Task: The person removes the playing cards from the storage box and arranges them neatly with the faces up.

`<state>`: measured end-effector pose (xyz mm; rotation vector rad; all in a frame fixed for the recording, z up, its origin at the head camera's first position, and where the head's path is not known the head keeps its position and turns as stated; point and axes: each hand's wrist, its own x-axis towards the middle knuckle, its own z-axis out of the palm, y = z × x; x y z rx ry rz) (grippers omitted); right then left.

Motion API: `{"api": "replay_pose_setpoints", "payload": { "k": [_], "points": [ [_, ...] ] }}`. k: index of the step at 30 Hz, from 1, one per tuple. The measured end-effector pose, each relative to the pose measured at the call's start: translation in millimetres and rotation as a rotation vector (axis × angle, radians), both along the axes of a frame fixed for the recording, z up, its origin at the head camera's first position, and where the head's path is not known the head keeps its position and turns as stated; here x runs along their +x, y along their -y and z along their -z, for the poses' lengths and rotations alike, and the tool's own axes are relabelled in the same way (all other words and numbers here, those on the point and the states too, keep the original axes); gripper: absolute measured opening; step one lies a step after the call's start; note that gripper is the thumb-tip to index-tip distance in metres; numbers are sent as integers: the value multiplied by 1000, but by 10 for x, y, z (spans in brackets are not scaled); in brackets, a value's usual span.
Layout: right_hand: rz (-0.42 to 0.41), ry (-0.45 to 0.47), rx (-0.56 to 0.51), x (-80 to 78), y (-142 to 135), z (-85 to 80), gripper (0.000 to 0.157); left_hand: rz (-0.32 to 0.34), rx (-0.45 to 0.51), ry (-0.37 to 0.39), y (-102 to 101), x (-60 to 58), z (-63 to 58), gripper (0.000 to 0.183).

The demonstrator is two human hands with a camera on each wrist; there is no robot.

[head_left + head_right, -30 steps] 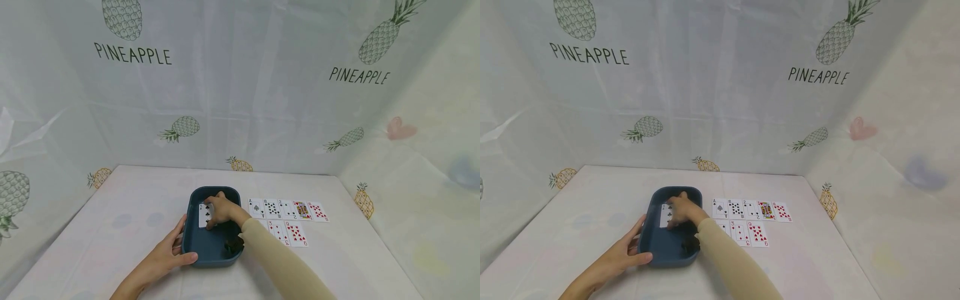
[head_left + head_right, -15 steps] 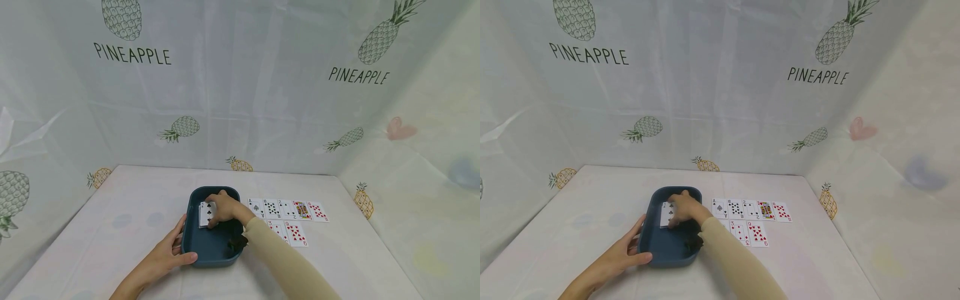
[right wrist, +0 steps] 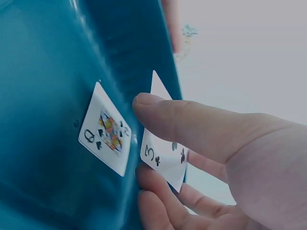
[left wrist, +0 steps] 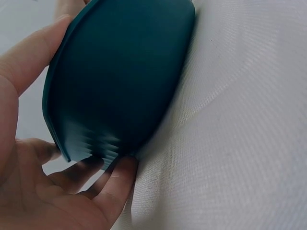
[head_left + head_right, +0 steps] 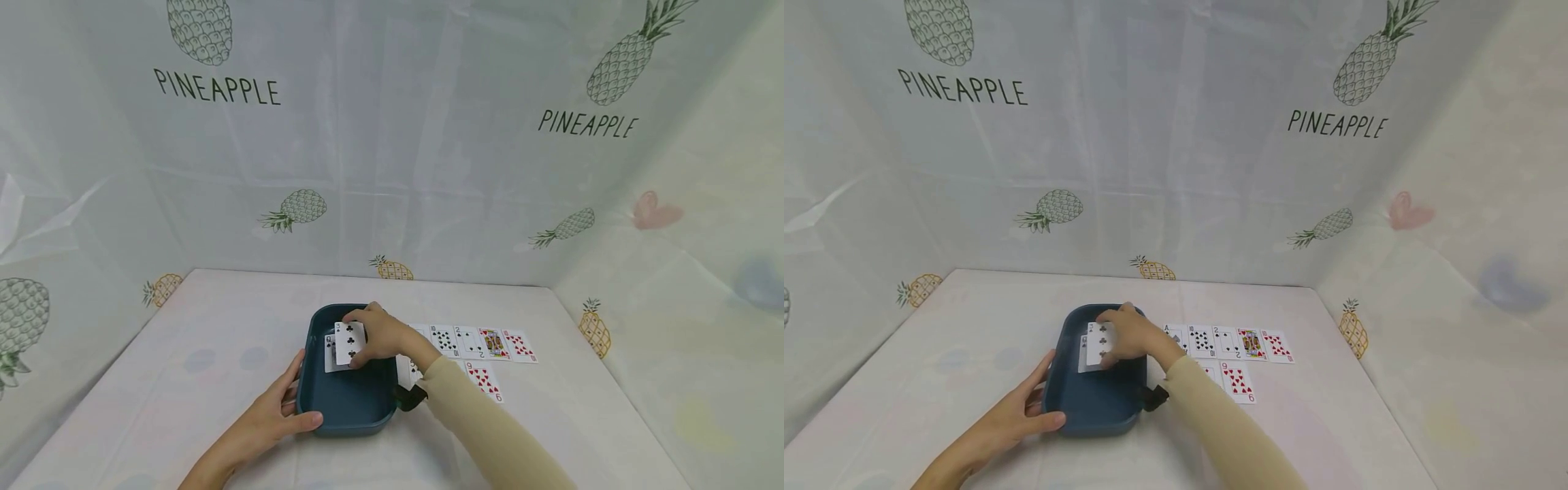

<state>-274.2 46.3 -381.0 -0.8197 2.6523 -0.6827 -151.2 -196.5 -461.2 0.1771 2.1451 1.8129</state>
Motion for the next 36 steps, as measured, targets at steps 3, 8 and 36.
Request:
{"api": "replay_pose_setpoints", "payload": {
  "k": [3,8,36],
  "points": [
    [-5,-6,-13,39,-72,-52,83,-3,3,-4,3,7,2,110],
    [0,-10,-29,66,-214,-99,85,-27,-23,-15,-1,11,15,111],
    [89,-15,-48,74,-1730,68,84,-17,2,-13,-2,5,46,112]
  ]
}}
